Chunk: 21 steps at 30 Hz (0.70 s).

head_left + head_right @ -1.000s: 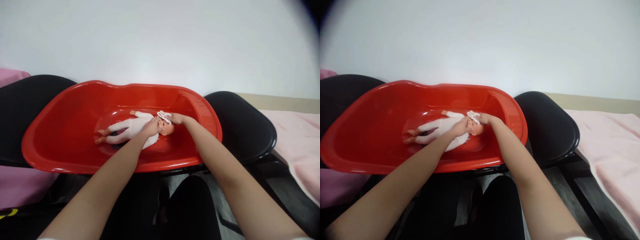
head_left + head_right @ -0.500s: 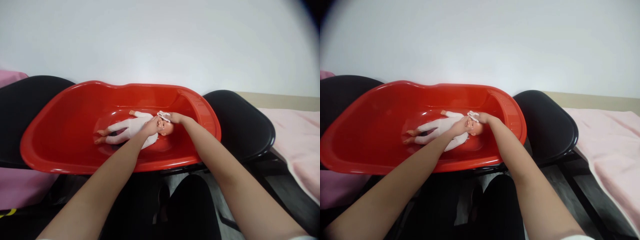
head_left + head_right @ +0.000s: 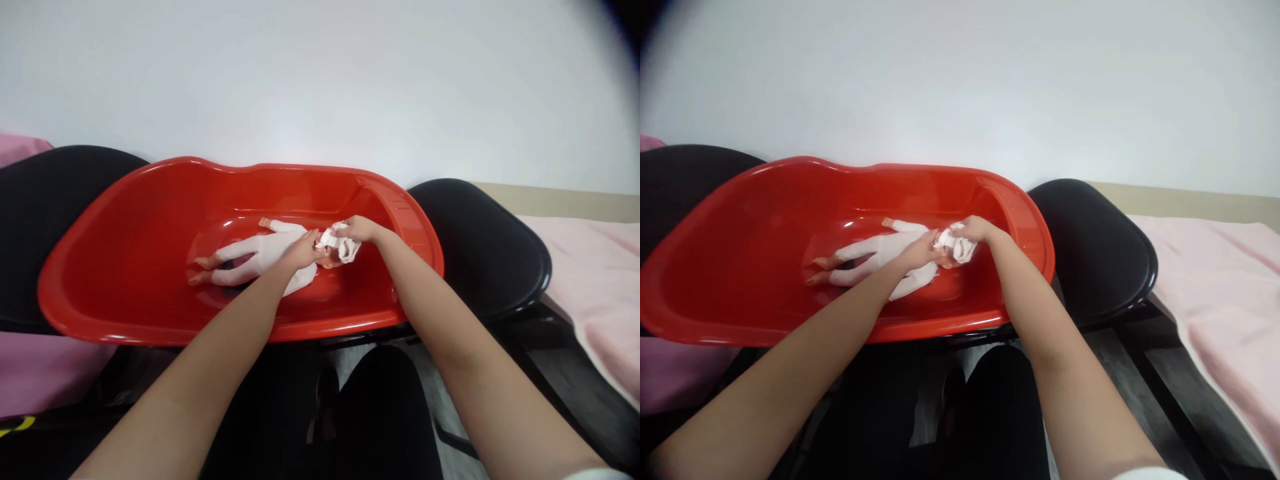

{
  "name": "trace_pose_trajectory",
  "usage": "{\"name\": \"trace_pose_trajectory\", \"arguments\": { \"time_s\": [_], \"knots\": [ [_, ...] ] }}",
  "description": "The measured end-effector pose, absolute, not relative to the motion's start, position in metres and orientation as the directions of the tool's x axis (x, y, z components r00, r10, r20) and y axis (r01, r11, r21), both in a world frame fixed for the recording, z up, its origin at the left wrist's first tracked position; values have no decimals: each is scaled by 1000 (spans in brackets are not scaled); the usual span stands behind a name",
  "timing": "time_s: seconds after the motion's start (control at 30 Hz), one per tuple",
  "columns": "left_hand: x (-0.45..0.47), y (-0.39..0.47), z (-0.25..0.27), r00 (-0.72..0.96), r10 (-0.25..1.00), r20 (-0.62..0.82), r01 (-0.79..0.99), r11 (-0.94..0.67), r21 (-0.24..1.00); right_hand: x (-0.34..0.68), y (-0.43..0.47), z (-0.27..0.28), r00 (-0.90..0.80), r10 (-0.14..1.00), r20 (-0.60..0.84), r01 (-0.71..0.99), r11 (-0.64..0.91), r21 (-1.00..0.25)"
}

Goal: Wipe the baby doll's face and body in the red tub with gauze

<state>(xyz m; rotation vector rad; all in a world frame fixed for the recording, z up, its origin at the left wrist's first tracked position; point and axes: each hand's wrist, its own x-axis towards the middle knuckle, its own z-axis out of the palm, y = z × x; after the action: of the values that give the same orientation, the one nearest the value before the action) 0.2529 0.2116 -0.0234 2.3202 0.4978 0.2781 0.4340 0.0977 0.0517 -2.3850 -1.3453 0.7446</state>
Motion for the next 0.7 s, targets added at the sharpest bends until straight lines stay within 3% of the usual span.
{"name": "trace_pose_trajectory", "arguments": {
  "time_s": [0.13,0.37,0.47,0.6,0.63,0.7],
  "knots": [
    [252,212,-22,912,409,37,275,-676,684,432,95,57,333,857,-394,642,-512,-571],
    [254,214,-24,914,405,14,280,-657,700,435,92,59,265,771,-579,658,-584,-476],
    [256,215,-27,899,437,8,306,-642,703,434,89,54,207,662,-720,677,-629,-383],
    [257,215,-28,895,446,26,296,-635,713,431,88,47,78,434,-897,582,-751,-312],
    [257,214,-27,895,446,30,294,-637,712,431,89,46,91,434,-896,577,-756,-308],
    [256,213,-25,897,442,29,295,-646,704,432,92,46,245,557,-794,626,-716,-309]
  ]
}}
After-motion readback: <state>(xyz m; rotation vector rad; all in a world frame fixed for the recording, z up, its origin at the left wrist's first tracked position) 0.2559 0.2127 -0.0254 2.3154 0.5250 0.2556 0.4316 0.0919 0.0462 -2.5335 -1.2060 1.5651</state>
